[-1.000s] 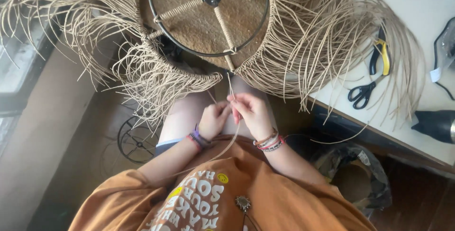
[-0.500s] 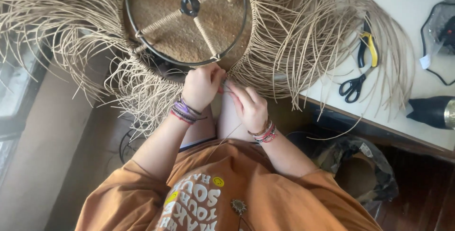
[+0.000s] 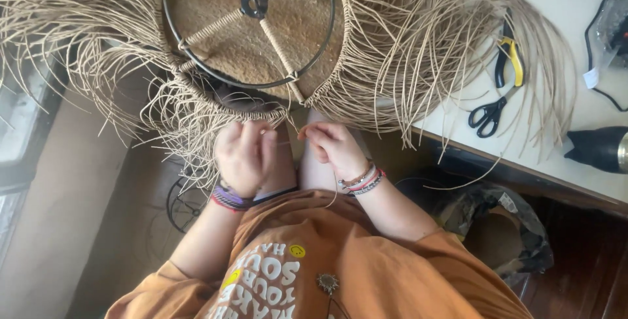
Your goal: Weaving straw strands onto a circular frame to create a decorative item.
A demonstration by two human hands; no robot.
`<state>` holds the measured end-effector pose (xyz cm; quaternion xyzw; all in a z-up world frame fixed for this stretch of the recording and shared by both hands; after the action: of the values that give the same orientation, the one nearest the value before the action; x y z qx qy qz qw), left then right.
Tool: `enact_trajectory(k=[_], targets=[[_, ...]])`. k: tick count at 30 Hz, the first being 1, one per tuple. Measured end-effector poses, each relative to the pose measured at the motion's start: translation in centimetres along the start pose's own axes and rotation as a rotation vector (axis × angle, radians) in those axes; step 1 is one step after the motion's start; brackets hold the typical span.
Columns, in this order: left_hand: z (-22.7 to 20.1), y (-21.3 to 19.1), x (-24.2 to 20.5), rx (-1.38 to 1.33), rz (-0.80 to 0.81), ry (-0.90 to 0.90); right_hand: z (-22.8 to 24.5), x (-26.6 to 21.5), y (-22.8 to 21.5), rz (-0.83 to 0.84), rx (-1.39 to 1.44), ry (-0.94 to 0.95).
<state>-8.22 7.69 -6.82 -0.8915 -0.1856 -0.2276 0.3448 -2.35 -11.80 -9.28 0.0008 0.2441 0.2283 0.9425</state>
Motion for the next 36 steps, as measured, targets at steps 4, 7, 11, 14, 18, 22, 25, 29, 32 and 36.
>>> enact_trajectory(k=[4, 7, 11, 14, 18, 22, 25, 29, 32, 36], targets=[[1.4, -3.6, 0.1, 0.113, -0.081, 0.002, 0.0, 0.3, -0.1, -0.068, -0.003, -0.011], [1.2, -4.9, -1.3, 0.235, -0.257, 0.071, 0.0, 0.4, -1.2, -0.100, 0.023, 0.013], [-1.0, -0.6, -4.1, -0.078, 0.019, 0.152, -0.3, 0.4, -0.1, -0.047, 0.042, 0.006], [-3.5, 1.7, -2.4, -0.355, 0.106, -0.125, -1.5, 0.6, 0.4, -0.032, 0.033, -0.025], [-1.6, 5.2, -0.8, -0.883, -0.177, -0.219, -1.6, 0.0, 0.8, -0.026, 0.059, -0.075], [0.5, 6.8, 3.8, -1.500, -0.512, -0.560, -3.4, 0.7, 0.8, -0.054, 0.075, -0.090], [4.0, 7.2, 6.4, -2.122, -0.670, -0.724, -5.5, 2.1, -0.2, -0.093, 0.107, -0.087], [7.2, 7.6, 7.4, -2.283, -0.744, -0.768, -7.7, 2.0, -0.5, -0.129, 0.155, -0.114], [9.4, 7.9, 7.0, -2.333, -0.734, -0.736, -9.8, 2.3, -1.4, -0.114, 0.166, -0.086], [9.0, 7.6, 7.7, -2.300, -0.731, -0.769, -10.4, 2.8, -1.4, -0.073, 0.160, -0.072]])
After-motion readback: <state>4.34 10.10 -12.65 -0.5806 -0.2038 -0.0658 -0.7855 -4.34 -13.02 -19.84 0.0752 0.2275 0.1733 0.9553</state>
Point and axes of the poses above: each hand's wrist, its own x-axis towards the middle knuckle, its own y-axis out of the palm, z = x × y, the point moved 2 cm from there along x, towards the middle knuckle, and after that the axes turned 12 degrees about -x, right-handed, at the moved point
